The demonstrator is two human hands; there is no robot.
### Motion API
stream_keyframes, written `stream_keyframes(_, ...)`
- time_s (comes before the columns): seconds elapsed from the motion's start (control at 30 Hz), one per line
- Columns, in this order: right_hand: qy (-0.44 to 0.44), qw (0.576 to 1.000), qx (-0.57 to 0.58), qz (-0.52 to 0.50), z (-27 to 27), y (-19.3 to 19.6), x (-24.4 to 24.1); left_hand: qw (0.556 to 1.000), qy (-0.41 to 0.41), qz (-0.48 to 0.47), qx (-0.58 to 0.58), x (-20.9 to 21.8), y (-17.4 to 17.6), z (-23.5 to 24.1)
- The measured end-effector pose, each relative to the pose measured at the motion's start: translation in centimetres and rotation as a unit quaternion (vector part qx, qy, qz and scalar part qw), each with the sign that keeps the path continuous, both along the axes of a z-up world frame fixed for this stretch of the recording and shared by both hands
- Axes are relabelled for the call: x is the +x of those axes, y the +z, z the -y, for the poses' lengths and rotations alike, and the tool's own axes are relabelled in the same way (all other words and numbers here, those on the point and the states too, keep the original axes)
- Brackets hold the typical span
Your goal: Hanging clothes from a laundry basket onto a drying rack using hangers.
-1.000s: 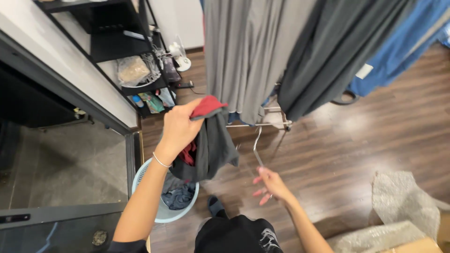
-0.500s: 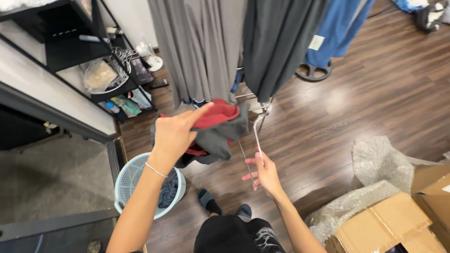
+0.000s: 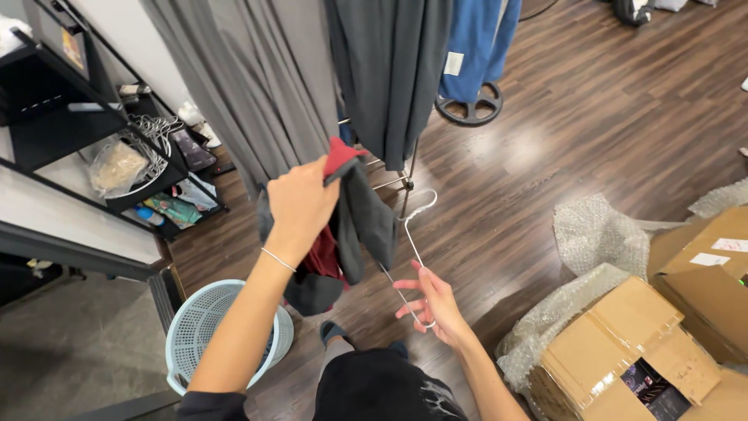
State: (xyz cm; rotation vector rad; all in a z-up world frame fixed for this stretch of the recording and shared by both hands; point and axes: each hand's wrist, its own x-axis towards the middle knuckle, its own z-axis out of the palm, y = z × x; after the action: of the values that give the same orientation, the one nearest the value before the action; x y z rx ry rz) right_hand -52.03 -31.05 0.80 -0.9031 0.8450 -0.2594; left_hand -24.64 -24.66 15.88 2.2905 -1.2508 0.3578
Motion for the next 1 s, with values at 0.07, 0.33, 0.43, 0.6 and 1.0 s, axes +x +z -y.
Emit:
stream_keyframes(0.07,0.015,0.999,0.006,0.04,0.3,1.6,0.2,0.999,-0.037,-0.019,0.022,-0.6,-1.0,1.9)
stream_keyframes(0.33,-0.057,0.995,-0.046,0.064,4.4,2.8,2.6,0.962,-0.261,-0.074,0.017,-3.1,-5.3,5.9)
stream_keyframes(0.43,-0.077,0.993,-0.064,0.057,6.9,0.3,3.0,0.939,-0.332,-0.088,0.033,-4.9,-6.6,6.6)
stream_keyframes(0.6,-0.152,0.985,-0.045,0.071,11.5,-0.2,4.5,0.926,-0.365,-0.061,0.073,-7.3,-10.2,8.1)
stream_keyframes(1.0,-0.171,0.934,-0.313,-0.012,22.1,2.8,0.4,0.775,-0.337,-0.535,-0.007,-1.0,-13.3,18.9)
